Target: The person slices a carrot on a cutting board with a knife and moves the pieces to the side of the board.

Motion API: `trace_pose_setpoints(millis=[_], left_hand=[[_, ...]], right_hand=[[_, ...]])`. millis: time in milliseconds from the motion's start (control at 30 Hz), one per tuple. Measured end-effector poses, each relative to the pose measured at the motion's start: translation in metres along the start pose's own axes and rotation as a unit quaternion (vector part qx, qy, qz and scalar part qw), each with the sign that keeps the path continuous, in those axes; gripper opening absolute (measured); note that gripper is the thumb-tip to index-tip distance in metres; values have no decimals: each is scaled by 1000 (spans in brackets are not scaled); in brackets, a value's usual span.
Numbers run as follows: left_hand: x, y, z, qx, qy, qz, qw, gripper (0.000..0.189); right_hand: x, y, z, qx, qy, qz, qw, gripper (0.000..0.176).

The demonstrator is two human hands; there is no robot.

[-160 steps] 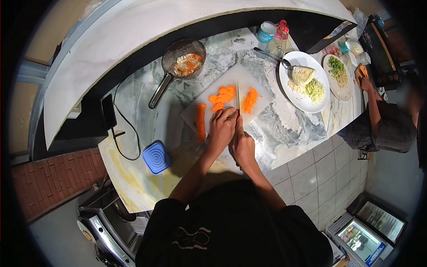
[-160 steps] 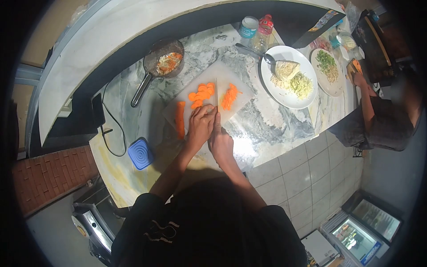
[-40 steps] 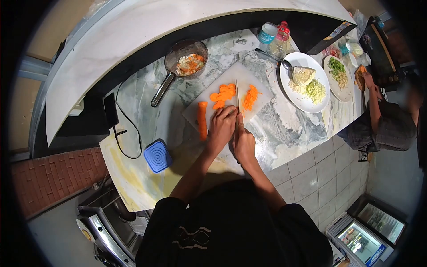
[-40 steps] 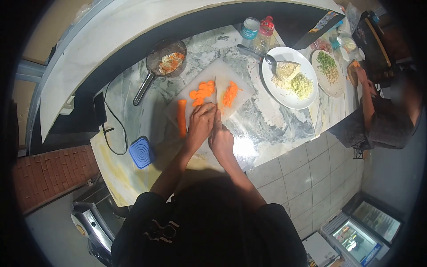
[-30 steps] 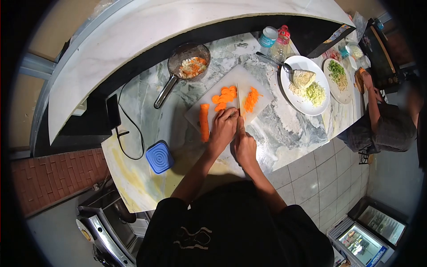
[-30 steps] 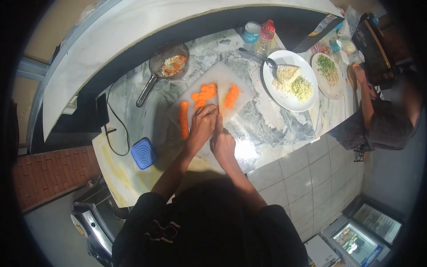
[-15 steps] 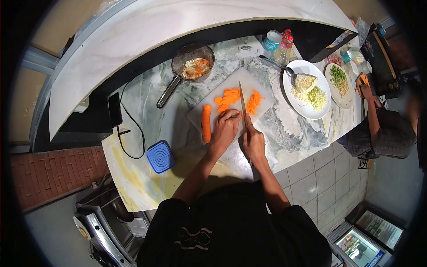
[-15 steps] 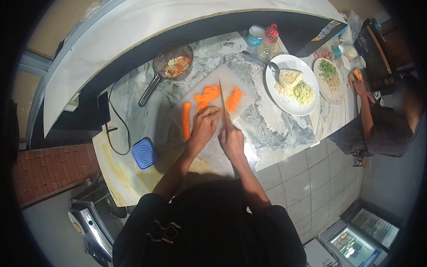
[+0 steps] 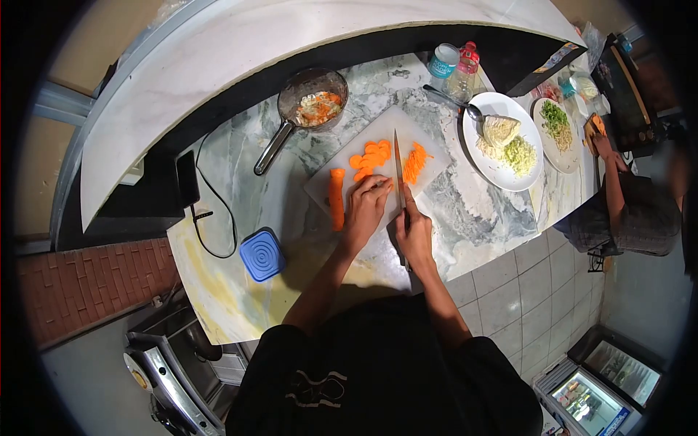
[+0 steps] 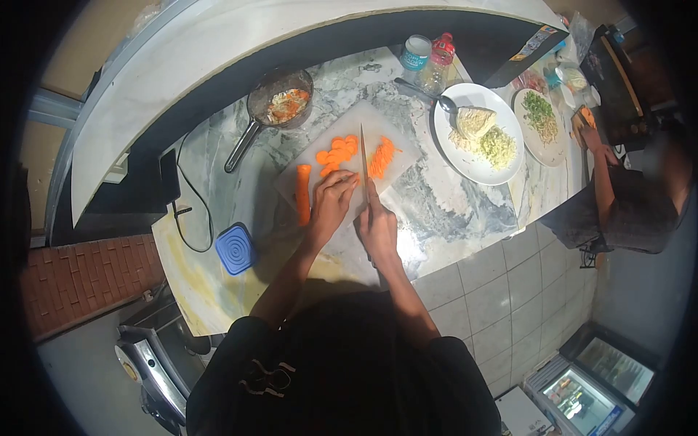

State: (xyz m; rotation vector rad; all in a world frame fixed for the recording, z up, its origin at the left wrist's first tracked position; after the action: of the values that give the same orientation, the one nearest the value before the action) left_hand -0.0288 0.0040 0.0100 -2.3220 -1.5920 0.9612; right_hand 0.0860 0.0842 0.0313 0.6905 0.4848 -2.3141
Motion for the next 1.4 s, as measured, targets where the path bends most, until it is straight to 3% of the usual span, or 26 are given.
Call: trace_pose_setpoints(millis=[167,233,333,533,933,1400], left_hand=[[-1,-1,-1,-14,-1,-19,1000,18],[-2,-4,-1,-99,-25,-4,995,19],[3,-7,4,-159,20,38,986,16],[8,-13,8,-208,8,53,977,15],[5,-16,4,-163,5,40,986,14],[5,-16,-7,-193,-28,49,980,13]], right_hand=[[1,4,-5,7,4,15,1000,63],[-2,3,-3,12,3,27,1000,63],[-3,2,-1,19,-1,41,999,63],[-7,0,3,30,-4,52,998,63],[-3,-3,-2,2,-19,51,999,65],[-4,-6,0,10,-22,52,998,62]])
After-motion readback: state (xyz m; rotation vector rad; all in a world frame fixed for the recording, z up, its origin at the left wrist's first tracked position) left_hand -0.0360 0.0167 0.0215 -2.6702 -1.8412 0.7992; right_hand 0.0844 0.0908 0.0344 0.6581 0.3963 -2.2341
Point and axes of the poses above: each hand's wrist, its own y-axis away from the middle knuckle, its own x-axis out of the palm, z = x × y, the point moved 1 cm from there along -y, towards the middle knuckle, and after that the axes turned 10 degrees about -z, right-handed, at the moved point
